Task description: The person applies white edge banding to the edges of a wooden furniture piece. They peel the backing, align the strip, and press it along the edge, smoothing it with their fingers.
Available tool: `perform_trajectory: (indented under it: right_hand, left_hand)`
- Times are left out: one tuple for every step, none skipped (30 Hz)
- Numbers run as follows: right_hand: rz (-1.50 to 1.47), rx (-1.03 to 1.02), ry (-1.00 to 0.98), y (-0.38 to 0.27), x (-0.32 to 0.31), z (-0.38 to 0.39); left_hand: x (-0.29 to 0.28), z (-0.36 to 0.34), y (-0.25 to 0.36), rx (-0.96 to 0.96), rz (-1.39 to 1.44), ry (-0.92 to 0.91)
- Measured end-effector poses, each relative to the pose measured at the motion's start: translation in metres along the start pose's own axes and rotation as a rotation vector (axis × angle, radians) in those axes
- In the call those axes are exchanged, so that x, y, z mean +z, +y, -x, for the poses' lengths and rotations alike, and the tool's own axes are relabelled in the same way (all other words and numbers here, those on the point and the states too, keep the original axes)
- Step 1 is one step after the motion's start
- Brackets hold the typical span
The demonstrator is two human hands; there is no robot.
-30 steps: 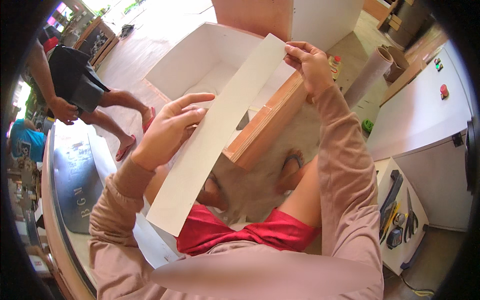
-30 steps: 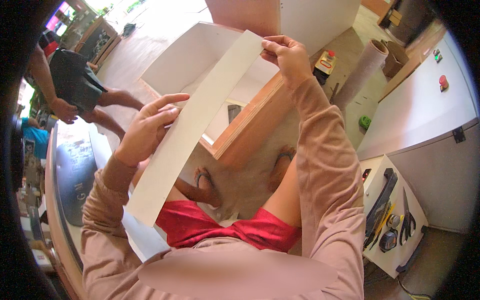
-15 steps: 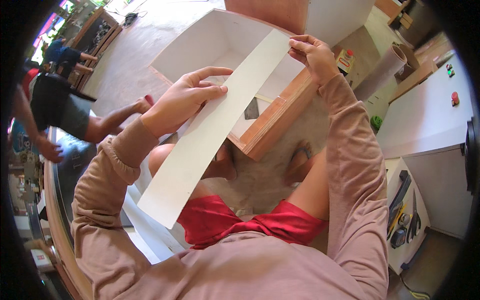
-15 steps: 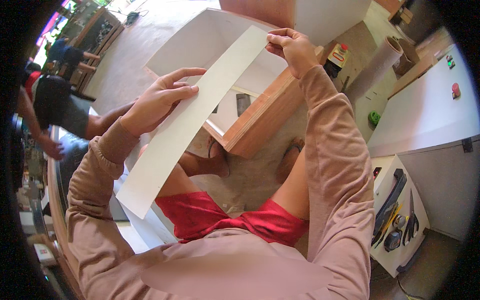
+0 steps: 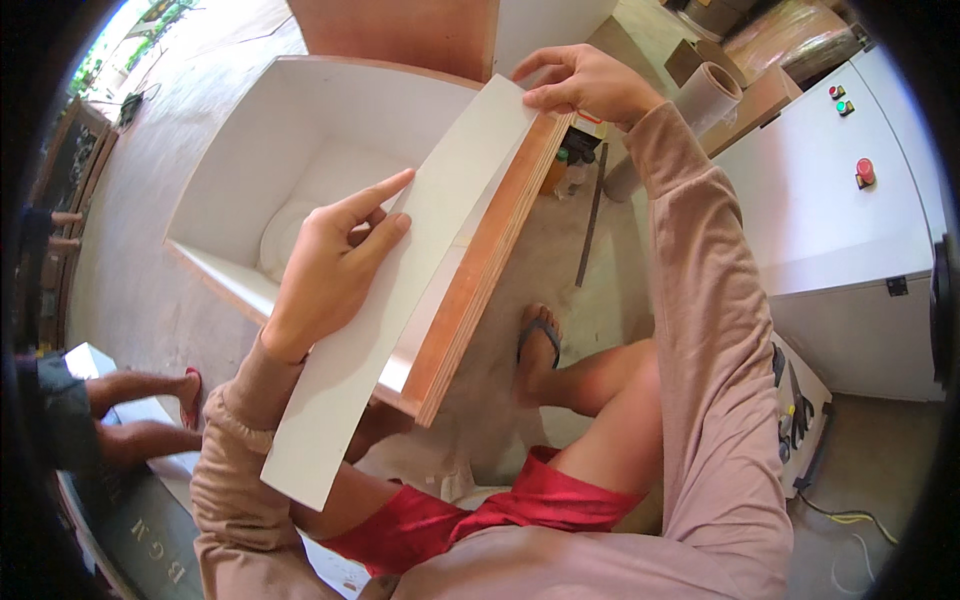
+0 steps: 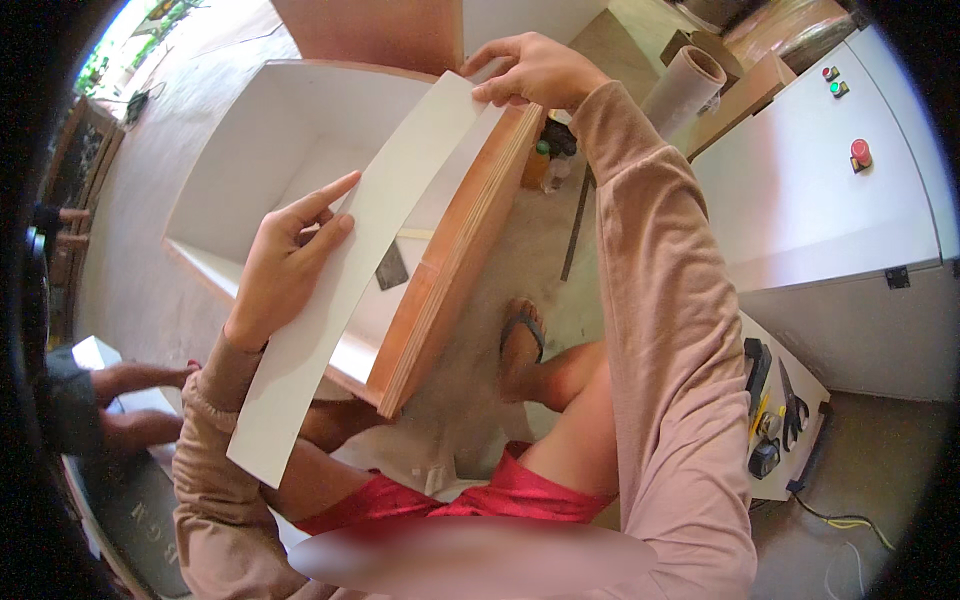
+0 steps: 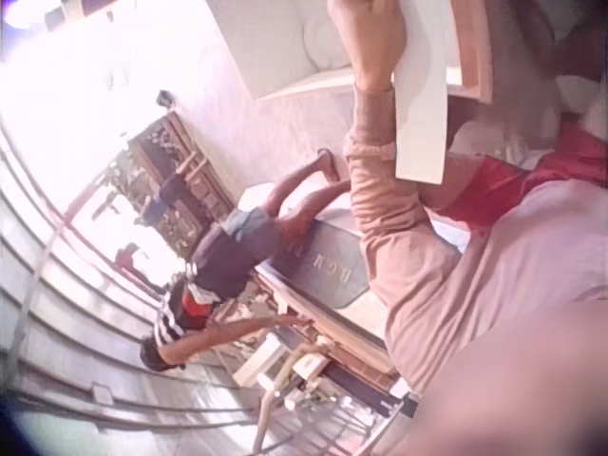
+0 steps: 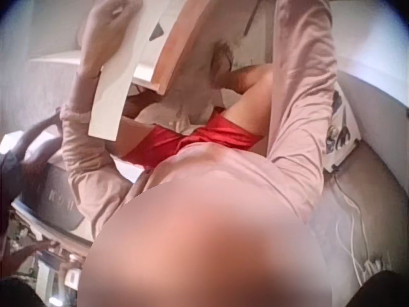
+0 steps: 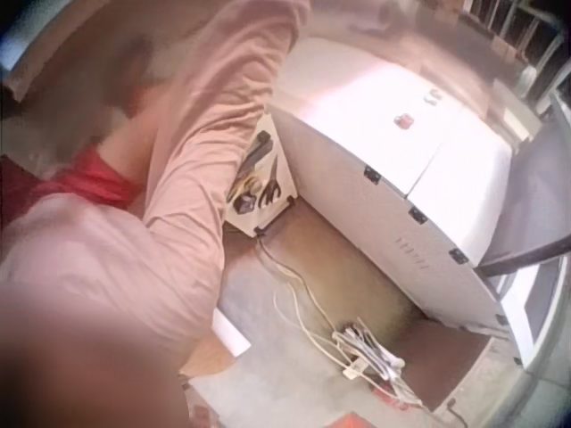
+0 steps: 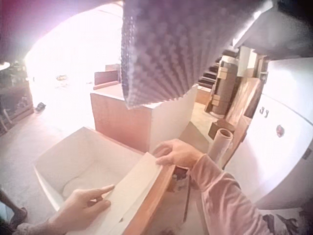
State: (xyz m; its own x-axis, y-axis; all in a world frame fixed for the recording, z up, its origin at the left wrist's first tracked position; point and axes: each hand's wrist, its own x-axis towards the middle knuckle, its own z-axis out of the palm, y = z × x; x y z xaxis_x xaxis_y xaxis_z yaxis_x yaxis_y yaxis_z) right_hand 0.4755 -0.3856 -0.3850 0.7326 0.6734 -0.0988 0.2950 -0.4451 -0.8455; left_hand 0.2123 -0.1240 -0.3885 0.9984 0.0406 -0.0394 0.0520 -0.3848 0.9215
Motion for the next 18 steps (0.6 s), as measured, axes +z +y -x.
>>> perform_trajectory:
  right_hand:
    - [0.068,-0.079,-0.017,0.003,-0.004,-0.01]
    - [0.147,-0.133,-0.026,0.006,-0.006,-0.02]
    - [0.251,-0.149,-0.024,0.01,-0.009,-0.027]
    - [0.251,-0.18,-0.062,0.013,-0.011,-0.034]
    - [0.273,-0.181,-0.088,0.016,-0.013,-0.041]
    - [0.292,-0.188,-0.113,0.019,-0.016,-0.046]
    - [0.321,-0.163,-0.128,0.023,-0.017,-0.05]
    - [0.343,-0.145,-0.143,0.028,-0.017,-0.054]
    - [0.347,-0.146,-0.173,0.033,-0.017,-0.058]
    - [0.37,-0.154,-0.156,0.039,-0.017,-0.063]
    - [0.377,-0.178,-0.152,0.045,-0.017,-0.066]
    - [0.372,-0.233,-0.147,0.052,-0.018,-0.07]
    - [0.346,-0.192,-0.166,0.06,-0.018,-0.074]
    - [0.308,-0.185,-0.187,0.067,-0.017,-0.077]
    - [0.29,-0.165,-0.197,0.074,-0.018,-0.081]
    - [0.275,-0.206,-0.195,0.081,-0.019,-0.084]
    - [0.276,-0.229,-0.186,0.087,-0.019,-0.085]
    - [0.292,-0.221,-0.177,0.093,-0.02,-0.086]
  left_hand:
    - [0.0,-0.007,-0.003,-0.011,0.028,0.005]
    - [-0.001,-0.014,-0.006,-0.028,0.055,0.005]
    - [0.001,-0.02,-0.009,-0.077,0.078,0.012]
    - [0.003,-0.027,-0.012,-0.056,0.077,0.012]
    - [0.006,-0.032,-0.016,-0.066,0.068,0.023]
    - [0.009,-0.038,-0.019,-0.073,0.06,0.04]
    - [0.012,-0.043,-0.022,-0.085,0.041,0.041]
    - [0.017,-0.046,-0.024,-0.097,0.021,0.048]
    - [0.02,-0.05,-0.026,-0.124,-0.005,0.044]
    - [0.022,-0.054,-0.027,-0.162,-0.059,-0.001]
    - [0.025,-0.057,-0.028,-0.156,-0.082,0.002]
    - [0.028,-0.061,-0.028,-0.146,-0.104,0.002]
    - [0.032,-0.064,-0.029,-0.14,-0.116,0.004]
    - [0.037,-0.068,-0.029,-0.158,-0.064,0.012]
    - [0.041,-0.072,-0.029,-0.179,-0.006,0.029]
    - [0.044,-0.076,-0.029,-0.214,0.045,0.043]
    - [0.046,-0.08,-0.028,-0.212,0.076,0.046]
    - [0.048,-0.084,-0.028,-0.228,0.103,0.047]
